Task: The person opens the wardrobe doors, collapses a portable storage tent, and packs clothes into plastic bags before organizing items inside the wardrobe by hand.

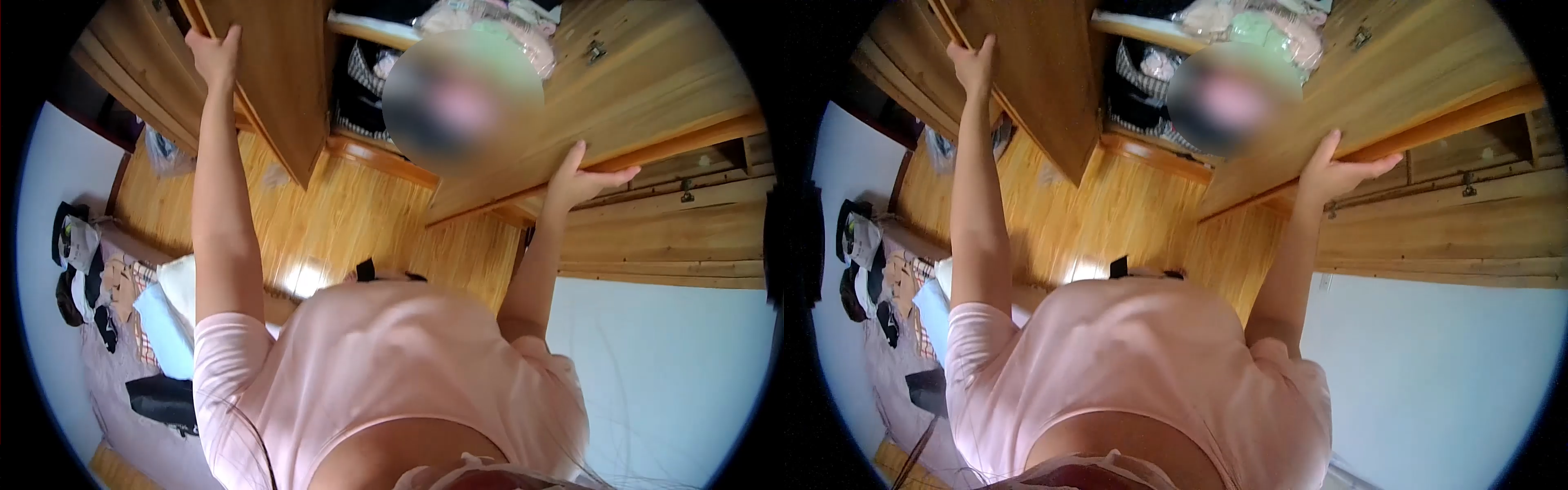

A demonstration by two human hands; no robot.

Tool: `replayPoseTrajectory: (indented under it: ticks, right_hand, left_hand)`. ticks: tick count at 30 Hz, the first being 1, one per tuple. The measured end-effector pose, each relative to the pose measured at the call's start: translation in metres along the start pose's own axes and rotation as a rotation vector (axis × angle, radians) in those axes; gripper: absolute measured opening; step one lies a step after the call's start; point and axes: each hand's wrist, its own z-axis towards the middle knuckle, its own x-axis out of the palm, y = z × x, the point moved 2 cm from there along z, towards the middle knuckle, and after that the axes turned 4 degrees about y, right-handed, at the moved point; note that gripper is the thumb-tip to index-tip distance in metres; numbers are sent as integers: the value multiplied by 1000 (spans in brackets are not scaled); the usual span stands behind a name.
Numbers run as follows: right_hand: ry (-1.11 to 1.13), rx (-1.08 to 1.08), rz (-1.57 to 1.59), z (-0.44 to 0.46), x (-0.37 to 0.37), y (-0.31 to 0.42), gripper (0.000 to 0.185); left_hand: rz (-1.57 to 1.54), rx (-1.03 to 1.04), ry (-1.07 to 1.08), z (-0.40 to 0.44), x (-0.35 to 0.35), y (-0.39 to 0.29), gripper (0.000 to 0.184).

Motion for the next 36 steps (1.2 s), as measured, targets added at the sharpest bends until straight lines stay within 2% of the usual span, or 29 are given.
replayPoseTrajectory:
  ticks: [2, 3, 4, 6, 7, 15, 19, 22, 31, 36]
  right_hand:
    - [12, -6, -7, -1, 0, 2, 88]
    - [10, -19, 9, -1, 0, 3, 88]
    - [9, -13, 5, -2, 0, 5, 88]
    - [-1, -4, -4, -3, 0, 11, 88]
    - [22, 26, 32, -4, -1, 14, 88]
    - [1, -48, 37, -2, 3, -9, 90]
    - [21, 8, 95, -2, 3, -10, 90]
    - [19, 44, 113, -4, 1, -8, 90]
    - [44, -3, 159, -4, 2, -14, 90]
    - [31, -32, 40, -4, 2, -22, 90]
  left_hand:
    - [-1, -65, 114, 0, -2, 4, 62]
    - [99, 18, 96, 5, -2, 12, 65]
    - [79, 16, 53, 1, 1, 21, 58]
    - [32, 17, -37, -9, 1, -14, 46]
    - [50, 16, -28, -9, 3, -9, 57]
    - [109, 28, -74, -31, 14, -37, 56]
    - [145, 82, -110, -24, 15, -22, 57]
    - [72, -18, -26, -24, 10, -29, 57]
    - [143, -15, -43, -26, 13, -23, 60]
    - [98, -93, -12, -28, 9, -36, 60]
